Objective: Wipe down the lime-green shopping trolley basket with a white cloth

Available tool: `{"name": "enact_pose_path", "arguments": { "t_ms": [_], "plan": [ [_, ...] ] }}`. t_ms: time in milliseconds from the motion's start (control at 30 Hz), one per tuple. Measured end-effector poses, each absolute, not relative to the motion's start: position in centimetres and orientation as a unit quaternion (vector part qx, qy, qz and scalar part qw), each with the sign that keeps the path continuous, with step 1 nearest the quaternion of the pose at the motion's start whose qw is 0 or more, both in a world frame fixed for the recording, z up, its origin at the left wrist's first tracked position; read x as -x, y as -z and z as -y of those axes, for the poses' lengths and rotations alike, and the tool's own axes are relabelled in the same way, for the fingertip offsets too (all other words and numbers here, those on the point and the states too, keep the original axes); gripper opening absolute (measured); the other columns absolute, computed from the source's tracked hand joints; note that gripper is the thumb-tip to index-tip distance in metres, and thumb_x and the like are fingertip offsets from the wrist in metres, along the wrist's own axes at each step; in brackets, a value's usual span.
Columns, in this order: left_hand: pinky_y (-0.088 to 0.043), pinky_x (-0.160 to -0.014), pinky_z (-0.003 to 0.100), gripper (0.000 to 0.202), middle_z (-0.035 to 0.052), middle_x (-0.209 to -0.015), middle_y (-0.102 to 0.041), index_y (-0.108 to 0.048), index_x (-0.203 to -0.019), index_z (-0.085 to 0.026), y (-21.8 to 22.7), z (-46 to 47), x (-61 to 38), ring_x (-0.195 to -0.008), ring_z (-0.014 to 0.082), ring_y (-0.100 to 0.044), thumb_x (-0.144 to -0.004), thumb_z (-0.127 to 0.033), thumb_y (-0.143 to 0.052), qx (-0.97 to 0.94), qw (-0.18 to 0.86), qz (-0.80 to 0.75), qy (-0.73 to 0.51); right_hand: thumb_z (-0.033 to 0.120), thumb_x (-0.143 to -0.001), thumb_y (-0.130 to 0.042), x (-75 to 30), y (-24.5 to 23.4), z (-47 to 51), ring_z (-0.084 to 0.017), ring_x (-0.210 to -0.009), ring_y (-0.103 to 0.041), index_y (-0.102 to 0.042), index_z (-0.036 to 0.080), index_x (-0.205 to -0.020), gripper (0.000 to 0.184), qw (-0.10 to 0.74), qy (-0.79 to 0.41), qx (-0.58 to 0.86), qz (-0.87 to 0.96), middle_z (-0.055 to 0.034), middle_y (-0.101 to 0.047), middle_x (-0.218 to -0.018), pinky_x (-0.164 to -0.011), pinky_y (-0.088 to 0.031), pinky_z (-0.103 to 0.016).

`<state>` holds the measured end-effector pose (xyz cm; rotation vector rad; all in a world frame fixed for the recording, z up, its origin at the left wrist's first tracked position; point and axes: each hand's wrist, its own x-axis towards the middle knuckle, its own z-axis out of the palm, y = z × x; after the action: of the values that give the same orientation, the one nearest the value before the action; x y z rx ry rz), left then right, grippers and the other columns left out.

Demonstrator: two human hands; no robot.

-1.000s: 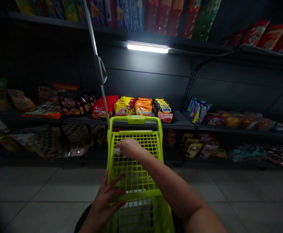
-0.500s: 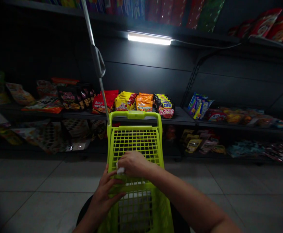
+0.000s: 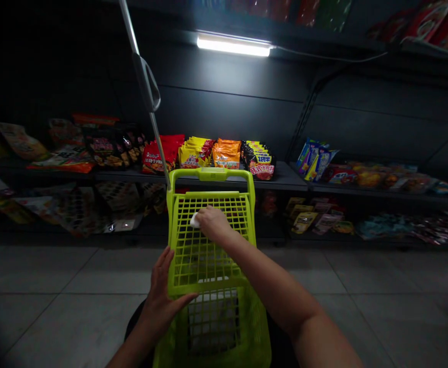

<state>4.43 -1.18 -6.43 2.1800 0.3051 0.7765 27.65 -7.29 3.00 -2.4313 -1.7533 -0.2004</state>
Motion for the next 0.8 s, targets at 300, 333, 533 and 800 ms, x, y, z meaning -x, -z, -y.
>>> {"name": "enact_pose_path", "arguments": {
  "t_ms": [300,333,533,800],
  "plan": [
    [-0.034,-0.118,0.064,0.101,0.0092,-0.168,-0.014,-0.004,-0.160,-0.043,7.4,1.0,-4.1,-0.155,0.0362,-0.020,-0.087,-0.027,-0.071,-0.860,0.405,-0.103,-0.293,0.017,-0.086,-0.070,-21.6,-5.0,16.2,-0.015,-0.087,-0.061,-0.073,0.023,-0.101,0.016,0.079,-0.145,0.618,0.769,0.0005,-0.072,-0.096,-0.076,-0.045,-0.025],
    [-0.034,-0.118,0.064,0.100,0.0092,-0.168,-0.015,-0.004,-0.160,-0.043,7.5,1.0,-4.1,-0.155,0.0361,-0.021,-0.087,-0.029,-0.072,-0.861,0.403,-0.104,-0.293,0.014,-0.085,-0.070,-22.9,-5.7,15.4,-0.014,-0.089,-0.062,-0.073,0.023,-0.104,0.021,0.078,-0.156,0.623,0.762,0.0005,-0.072,-0.099,-0.078,-0.045,-0.024],
    [-0.033,-0.118,0.063,0.101,0.0093,-0.168,-0.019,-0.007,-0.160,-0.043,7.3,0.7,-4.5,-0.155,0.0358,-0.022,-0.086,-0.033,-0.075,-0.867,0.384,-0.094,-0.303,0.012,-0.093,-0.056,-30.9,-6.3,7.7,-0.023,-0.105,-0.058,-0.073,0.018,-0.110,0.025,0.048,0.074,0.853,0.514,-0.0102,-0.069,-0.114,-0.088,-0.044,-0.032],
    [-0.035,-0.117,0.063,0.102,0.0105,-0.168,-0.018,-0.007,-0.161,-0.042,6.8,1.0,-4.3,-0.154,0.0357,-0.023,-0.086,-0.034,-0.075,-0.874,0.370,-0.099,-0.300,0.020,-0.094,-0.060,-22.2,-2.7,15.2,-0.020,-0.086,-0.053,-0.069,0.019,-0.090,0.011,0.033,0.020,0.755,0.654,-0.0065,-0.068,-0.095,-0.076,-0.042,-0.033]
  ]
}}
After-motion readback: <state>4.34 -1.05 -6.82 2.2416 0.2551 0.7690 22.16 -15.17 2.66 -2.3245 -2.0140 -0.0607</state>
